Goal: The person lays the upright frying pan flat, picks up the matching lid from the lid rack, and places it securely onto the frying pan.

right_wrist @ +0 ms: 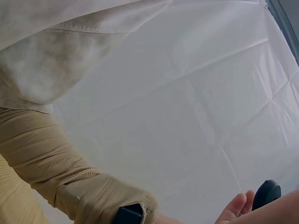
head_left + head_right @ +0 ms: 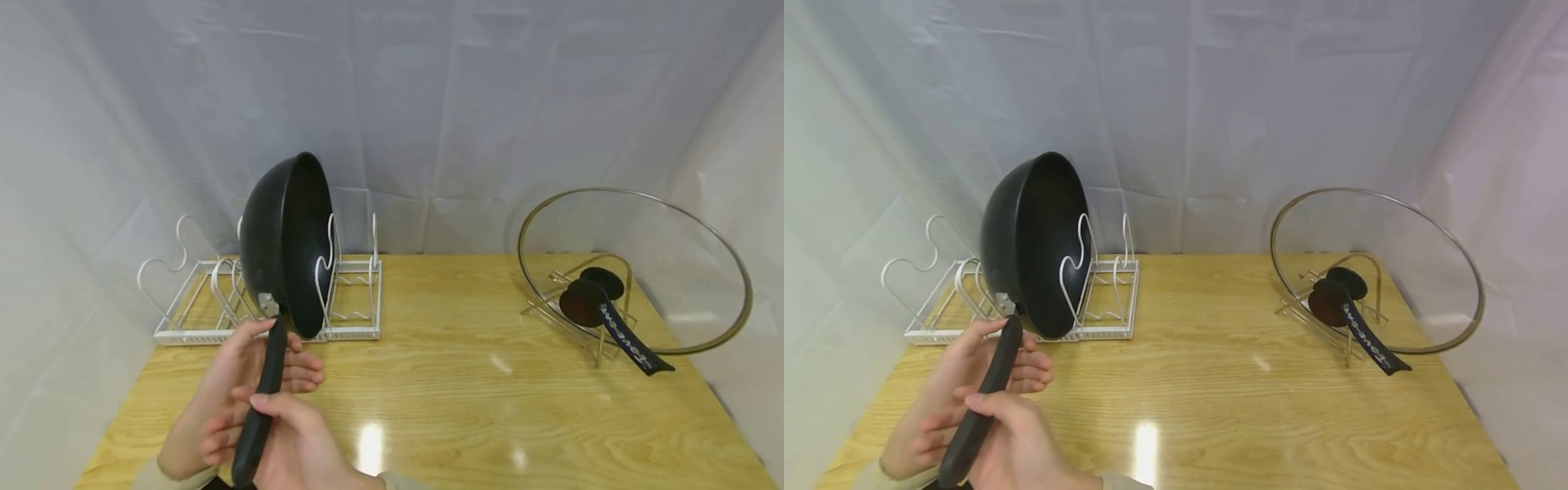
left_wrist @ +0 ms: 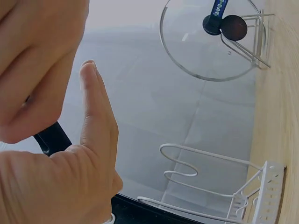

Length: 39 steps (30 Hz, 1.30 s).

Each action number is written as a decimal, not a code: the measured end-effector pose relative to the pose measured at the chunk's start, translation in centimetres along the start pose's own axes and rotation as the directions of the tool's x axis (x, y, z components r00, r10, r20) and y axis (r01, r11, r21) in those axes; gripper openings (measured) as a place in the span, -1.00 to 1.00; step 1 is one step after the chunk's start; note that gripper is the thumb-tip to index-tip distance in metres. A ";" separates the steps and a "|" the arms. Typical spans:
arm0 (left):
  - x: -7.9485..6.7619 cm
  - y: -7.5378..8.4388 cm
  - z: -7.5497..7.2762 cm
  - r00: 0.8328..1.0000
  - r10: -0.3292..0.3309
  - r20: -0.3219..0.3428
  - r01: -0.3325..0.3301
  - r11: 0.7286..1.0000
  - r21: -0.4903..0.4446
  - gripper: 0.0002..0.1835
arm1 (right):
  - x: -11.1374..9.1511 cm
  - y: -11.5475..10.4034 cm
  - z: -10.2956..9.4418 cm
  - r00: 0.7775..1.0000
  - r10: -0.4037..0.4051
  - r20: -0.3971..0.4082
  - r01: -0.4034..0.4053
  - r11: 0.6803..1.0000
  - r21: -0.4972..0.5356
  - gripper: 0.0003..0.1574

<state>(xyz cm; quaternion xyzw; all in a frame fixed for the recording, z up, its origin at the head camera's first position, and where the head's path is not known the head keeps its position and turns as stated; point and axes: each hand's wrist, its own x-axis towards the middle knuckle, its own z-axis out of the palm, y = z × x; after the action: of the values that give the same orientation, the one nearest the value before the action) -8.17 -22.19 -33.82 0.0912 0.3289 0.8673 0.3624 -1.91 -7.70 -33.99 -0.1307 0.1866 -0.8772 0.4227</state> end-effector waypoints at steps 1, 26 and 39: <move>0.0 0.0 0.1 1.000 0.000 -0.012 0.000 1.000 0.000 -0.42 | 0.0 -0.1 0.1 1.000 0.010 -0.008 -0.010 1.000 0.001 -0.78; -0.2 0.0 0.7 0.999 0.033 -0.030 -0.036 0.997 -0.075 -0.56 | 0.3 0.3 1.5 0.961 0.198 -0.192 -0.187 0.980 0.072 -0.69; -0.2 0.1 1.9 0.992 -0.054 -0.118 0.062 0.996 0.068 -0.71 | 0.4 0.2 1.6 0.964 0.217 -0.153 -0.208 0.975 0.077 -0.70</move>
<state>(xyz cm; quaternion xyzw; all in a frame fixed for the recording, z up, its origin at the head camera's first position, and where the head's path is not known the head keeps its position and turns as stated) -7.35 -21.40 -32.29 0.0437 0.3827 0.8480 0.3641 -1.38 -8.45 -32.61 -0.0261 0.2065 -0.8397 0.5017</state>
